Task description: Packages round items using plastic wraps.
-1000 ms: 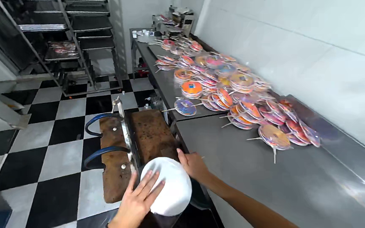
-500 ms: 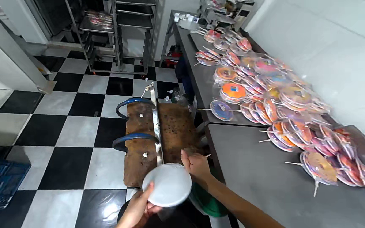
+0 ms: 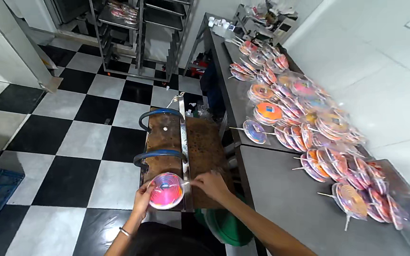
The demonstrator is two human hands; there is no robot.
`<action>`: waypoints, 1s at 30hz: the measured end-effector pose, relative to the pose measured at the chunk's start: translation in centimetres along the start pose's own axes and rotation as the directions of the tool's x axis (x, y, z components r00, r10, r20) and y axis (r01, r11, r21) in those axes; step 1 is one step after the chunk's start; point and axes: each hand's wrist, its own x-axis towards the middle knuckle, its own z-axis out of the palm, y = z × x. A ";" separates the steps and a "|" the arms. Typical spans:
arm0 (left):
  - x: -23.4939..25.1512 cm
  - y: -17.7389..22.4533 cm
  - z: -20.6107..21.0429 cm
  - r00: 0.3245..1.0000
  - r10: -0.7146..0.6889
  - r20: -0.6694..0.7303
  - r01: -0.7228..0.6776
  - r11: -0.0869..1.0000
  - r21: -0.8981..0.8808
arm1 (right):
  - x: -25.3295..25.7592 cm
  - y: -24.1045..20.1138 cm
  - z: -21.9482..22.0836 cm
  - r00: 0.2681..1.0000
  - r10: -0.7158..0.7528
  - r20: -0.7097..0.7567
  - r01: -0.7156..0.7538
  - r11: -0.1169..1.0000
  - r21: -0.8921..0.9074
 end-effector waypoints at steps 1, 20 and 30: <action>0.4 0.6 0.4 0.997 -0.076 -0.005 0.073 0.979 -0.192 | 1.5 0.3 0.0 0.995 0.066 -0.070 -0.064 0.997 0.031; 0.9 1.5 0.6 0.989 -0.083 -0.118 0.035 0.933 -0.358 | 3.6 1.3 1.1 0.978 -0.051 -0.201 0.073 0.992 0.102; 1.2 2.7 -0.1 0.998 0.057 0.002 -0.057 0.996 -0.076 | 4.1 1.3 1.7 0.947 -0.139 -0.291 0.156 0.987 0.038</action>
